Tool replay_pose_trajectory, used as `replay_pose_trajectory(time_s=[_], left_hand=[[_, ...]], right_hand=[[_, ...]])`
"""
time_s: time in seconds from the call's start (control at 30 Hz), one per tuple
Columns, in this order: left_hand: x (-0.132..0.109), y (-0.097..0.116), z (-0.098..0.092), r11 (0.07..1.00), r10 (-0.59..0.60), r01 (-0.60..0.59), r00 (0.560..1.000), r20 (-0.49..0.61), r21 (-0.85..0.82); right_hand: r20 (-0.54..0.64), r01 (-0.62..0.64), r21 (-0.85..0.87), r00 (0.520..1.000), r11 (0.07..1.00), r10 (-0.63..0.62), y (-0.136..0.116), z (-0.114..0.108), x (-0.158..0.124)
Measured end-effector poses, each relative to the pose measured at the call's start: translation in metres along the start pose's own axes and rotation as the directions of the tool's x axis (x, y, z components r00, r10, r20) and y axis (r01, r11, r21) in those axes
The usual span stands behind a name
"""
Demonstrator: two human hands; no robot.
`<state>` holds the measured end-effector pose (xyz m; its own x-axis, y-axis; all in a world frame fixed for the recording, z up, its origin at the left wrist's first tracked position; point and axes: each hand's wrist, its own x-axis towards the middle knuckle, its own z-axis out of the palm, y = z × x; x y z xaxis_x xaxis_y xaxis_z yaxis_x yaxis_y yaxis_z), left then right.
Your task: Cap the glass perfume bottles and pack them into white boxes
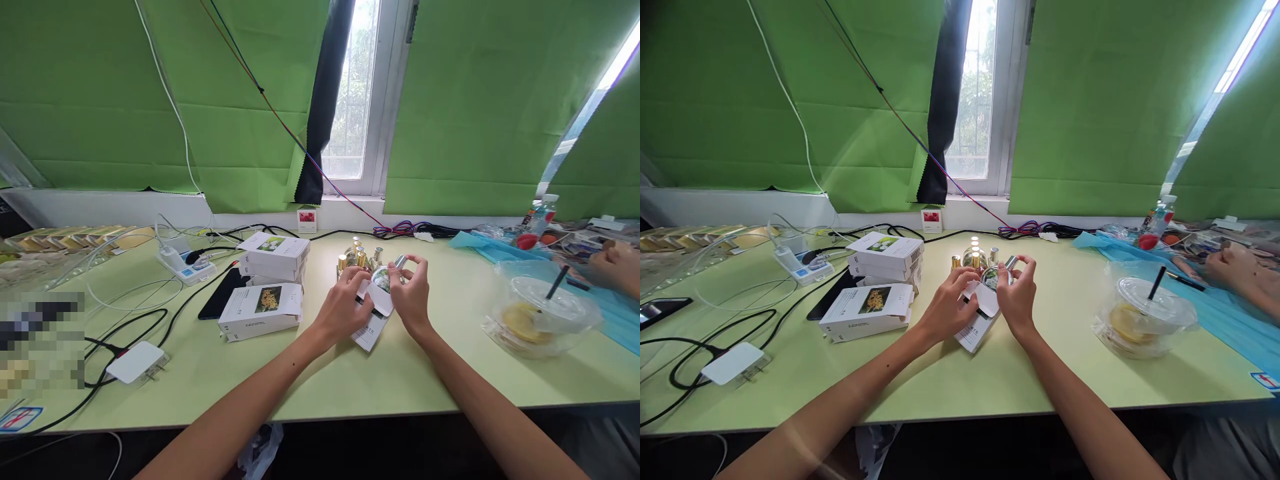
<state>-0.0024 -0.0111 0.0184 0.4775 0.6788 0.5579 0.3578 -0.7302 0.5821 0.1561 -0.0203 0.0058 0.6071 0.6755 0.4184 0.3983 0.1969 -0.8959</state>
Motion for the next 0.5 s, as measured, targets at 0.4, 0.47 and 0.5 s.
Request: replay_pose_trajectory(time_s=[0.4,0.47,0.5], left_hand=[[-0.014,0.015,0.017,0.978,-0.139,0.123,0.986,0.091,0.169],[-0.016,0.016,0.017,0.973,-0.136,0.113,0.985,0.107,0.202],[-0.017,0.016,0.018,0.970,-0.133,0.106,0.985,0.112,0.217]], right_hand=[[-0.081,0.045,-0.002,0.996,0.999,-0.045,-0.004,0.000,-0.002],[-0.089,0.042,0.000,0.995,0.999,-0.042,-0.004,0.000,-0.002],[-0.092,0.043,0.002,0.995,0.999,-0.042,-0.004,0.000,-0.003]])
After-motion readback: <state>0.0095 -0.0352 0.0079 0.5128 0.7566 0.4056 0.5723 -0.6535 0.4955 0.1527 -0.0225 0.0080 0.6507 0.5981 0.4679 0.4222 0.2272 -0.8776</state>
